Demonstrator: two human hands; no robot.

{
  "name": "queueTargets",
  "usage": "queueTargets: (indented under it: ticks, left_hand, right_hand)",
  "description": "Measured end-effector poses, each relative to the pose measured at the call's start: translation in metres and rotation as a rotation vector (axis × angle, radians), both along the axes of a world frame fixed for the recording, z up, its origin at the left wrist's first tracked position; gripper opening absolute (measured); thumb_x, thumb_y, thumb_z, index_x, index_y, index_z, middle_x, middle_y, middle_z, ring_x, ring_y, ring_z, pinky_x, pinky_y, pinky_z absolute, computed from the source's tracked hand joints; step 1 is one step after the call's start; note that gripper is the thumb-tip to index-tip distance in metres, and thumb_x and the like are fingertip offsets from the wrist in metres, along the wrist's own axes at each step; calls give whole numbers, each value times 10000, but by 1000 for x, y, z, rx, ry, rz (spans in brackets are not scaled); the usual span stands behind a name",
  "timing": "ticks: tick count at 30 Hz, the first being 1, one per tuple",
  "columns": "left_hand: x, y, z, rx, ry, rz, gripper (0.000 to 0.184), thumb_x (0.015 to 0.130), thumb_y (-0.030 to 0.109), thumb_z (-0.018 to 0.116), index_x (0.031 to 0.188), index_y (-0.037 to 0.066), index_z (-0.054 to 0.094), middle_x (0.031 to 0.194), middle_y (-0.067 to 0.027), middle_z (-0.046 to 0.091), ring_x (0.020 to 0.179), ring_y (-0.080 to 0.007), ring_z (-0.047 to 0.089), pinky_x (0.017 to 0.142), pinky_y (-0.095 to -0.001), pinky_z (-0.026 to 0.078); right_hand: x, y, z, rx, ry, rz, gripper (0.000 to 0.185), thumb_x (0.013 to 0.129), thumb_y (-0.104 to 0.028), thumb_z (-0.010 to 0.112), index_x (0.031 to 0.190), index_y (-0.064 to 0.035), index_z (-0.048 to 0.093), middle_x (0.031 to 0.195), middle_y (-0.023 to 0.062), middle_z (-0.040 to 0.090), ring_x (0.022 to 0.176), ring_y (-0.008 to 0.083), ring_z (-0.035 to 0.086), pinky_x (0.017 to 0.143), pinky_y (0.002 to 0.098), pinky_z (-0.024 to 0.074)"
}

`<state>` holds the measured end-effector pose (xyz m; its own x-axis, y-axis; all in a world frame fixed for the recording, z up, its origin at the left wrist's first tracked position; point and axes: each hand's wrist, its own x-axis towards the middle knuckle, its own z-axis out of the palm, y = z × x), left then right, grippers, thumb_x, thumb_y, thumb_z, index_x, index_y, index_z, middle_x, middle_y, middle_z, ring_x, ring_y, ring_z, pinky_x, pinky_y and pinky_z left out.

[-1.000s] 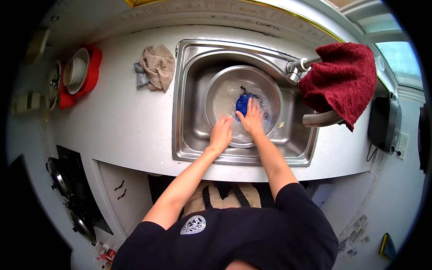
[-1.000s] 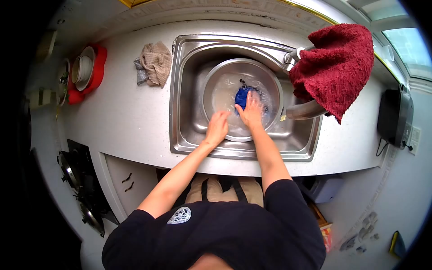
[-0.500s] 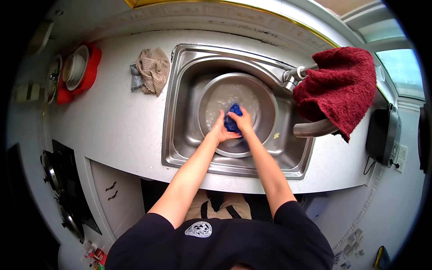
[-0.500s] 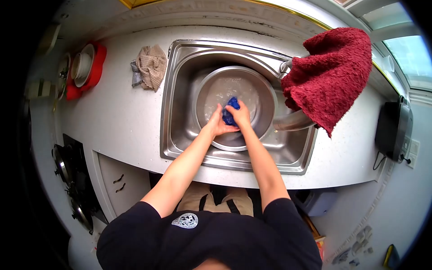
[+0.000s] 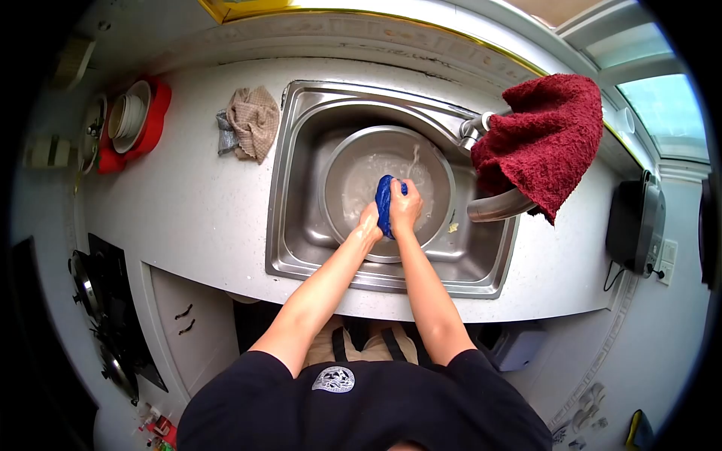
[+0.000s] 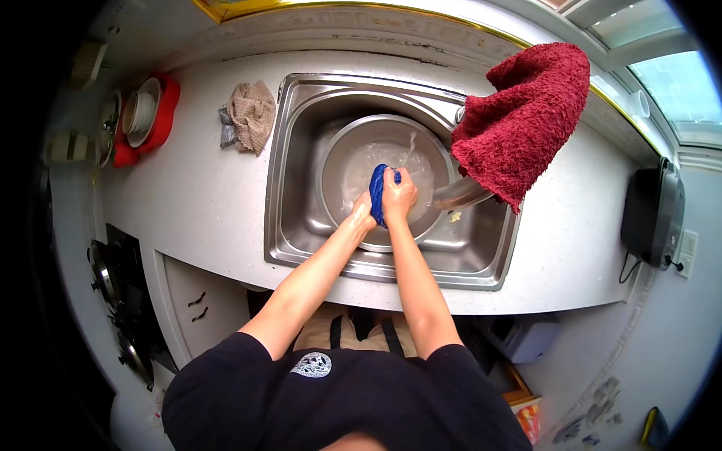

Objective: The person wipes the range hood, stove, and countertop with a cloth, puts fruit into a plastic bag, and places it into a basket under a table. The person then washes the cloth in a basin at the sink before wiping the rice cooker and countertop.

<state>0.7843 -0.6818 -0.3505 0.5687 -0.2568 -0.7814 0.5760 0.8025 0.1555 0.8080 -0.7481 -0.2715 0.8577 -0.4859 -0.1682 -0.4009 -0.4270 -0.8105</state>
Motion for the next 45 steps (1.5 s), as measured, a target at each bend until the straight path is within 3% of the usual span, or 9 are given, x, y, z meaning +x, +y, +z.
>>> queueTargets:
  ticks: [6,13,16,20,23,30,36,41,45]
  left_hand:
    - [-4,49,-40,-76,-15,-47,331,951,337,445,1034,65,615,966,-107,653,884,-252,640,788,-414,526]
    - [-3,49,64,541,13,-90,277,942,191,541,1178,46,524,1005,-90,619,878,-194,624,690,-374,538]
    - [-14,76,49,813,-55,-141,392,966,257,500,1276,25,435,1095,-113,568,873,-161,620,621,-290,548]
    - [-13,45,43,1668,-639,-571,575,841,112,578,1348,-52,363,1393,-279,346,1275,-441,340,1091,-477,268]
    - [5,42,25,1948,-1031,-991,582,831,135,565,1364,-14,385,1434,-235,335,1345,-384,299,1097,-497,254]
    - [27,52,-23,1965,-1007,-1203,678,854,370,569,1402,30,362,1434,-195,374,1373,-325,285,1126,-474,197]
    - [63,53,23,1961,-1090,-1601,496,819,336,613,1238,78,546,1316,-134,521,1223,-295,479,1010,-443,384]
    - [43,63,28,1798,-590,-1600,443,753,380,708,1068,74,654,1063,-129,661,1000,-324,616,820,-438,501]
    - [26,70,78,1616,-499,-1323,501,707,433,746,1021,50,674,919,-174,681,929,-342,635,823,-414,500]
  right_hand:
    - [-51,52,18,60,22,251,288,798,-324,641,922,-65,640,872,222,654,842,427,626,730,475,484]
    - [25,-26,-25,-417,-137,230,241,878,-331,610,927,-105,678,877,118,627,820,341,609,711,435,474]
    - [1,-48,-30,-532,-96,248,316,844,-245,626,1147,-157,615,1187,129,534,1031,364,526,807,463,455]
    - [-27,-34,-28,-802,85,521,535,807,-202,635,1324,-153,506,1489,156,303,1341,433,268,1022,632,231]
    - [-17,-29,-56,-720,-1,672,528,872,-283,577,1365,-135,462,1516,160,258,1413,388,162,1086,601,175]
    - [17,-40,-89,-712,2,823,580,825,-345,608,1347,-137,465,1450,172,351,1373,367,250,1079,570,214]
    - [27,-47,-86,-799,-40,923,623,737,-310,669,1306,-140,478,1361,141,450,1297,331,357,963,523,337]
    - [-5,-58,-47,-569,182,706,690,670,-158,736,1302,-94,467,1276,190,445,1108,373,483,826,470,488]
    - [-30,-78,-48,-578,329,795,557,711,-291,768,1172,-38,586,1068,236,569,991,404,579,846,453,496]
